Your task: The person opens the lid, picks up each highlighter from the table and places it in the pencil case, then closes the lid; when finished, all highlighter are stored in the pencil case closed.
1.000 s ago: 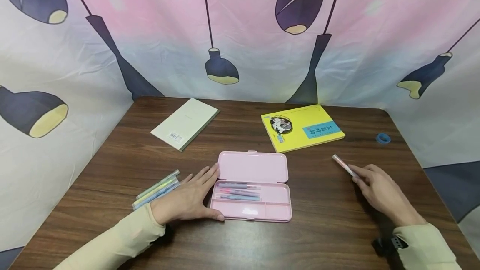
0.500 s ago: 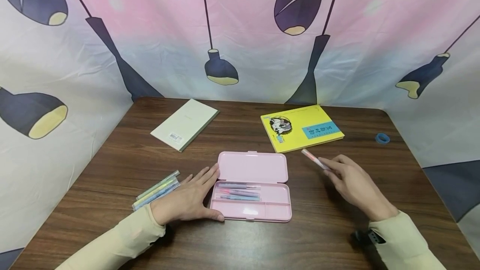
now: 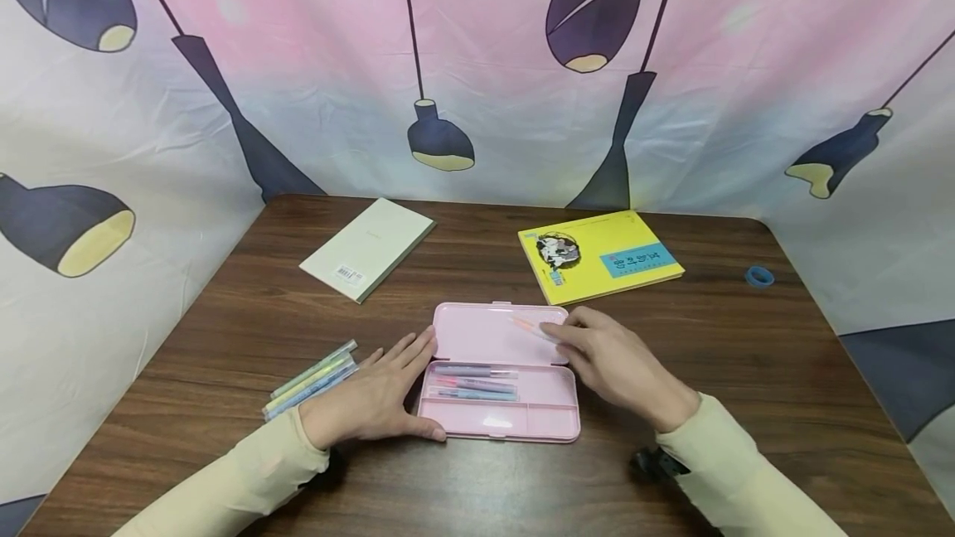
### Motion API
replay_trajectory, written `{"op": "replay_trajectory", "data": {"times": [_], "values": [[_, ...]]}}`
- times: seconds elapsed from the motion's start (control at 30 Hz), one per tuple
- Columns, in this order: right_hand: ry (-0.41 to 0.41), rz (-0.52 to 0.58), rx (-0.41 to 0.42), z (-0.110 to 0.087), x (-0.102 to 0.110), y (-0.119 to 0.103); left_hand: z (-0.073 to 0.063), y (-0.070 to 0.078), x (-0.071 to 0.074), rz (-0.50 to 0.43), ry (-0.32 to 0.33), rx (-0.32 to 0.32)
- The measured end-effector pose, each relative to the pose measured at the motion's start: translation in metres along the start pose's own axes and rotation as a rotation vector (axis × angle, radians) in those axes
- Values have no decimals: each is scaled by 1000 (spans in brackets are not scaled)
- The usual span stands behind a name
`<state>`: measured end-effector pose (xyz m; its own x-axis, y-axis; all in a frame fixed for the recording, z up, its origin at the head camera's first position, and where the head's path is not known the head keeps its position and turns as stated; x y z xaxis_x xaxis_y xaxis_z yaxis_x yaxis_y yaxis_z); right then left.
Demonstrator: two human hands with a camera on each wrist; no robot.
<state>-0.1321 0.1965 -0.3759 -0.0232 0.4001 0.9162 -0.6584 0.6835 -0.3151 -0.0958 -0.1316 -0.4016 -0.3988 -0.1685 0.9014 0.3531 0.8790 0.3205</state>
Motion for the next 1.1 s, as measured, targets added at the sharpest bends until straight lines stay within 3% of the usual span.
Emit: {"op": "replay_trajectory", "data": {"times": [0.2, 0.3, 0.6, 1.1], "values": [[6, 17, 151, 14, -19, -19, 0, 0, -1, -1, 5, -9], [-17, 39, 185, 18, -28, -27, 0, 1, -1, -5, 4, -13], [-138, 83, 192, 29, -48, -44, 0, 0, -1, -2, 6, -5], [-153, 75, 215, 33, -63, -46, 0, 0, 0, 1, 11, -11]]}}
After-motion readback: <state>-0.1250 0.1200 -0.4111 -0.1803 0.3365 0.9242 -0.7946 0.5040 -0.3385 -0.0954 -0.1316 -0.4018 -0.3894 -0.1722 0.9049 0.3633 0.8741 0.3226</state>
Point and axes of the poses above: each hand's wrist, its own z-axis towards the middle knuckle, its own x-axis out of the back of the hand, y = z × x, the point moved 1 cm from there along z, towards the middle knuckle, and after that the axes turned 1 degree about -y, right-handed, at the moved point
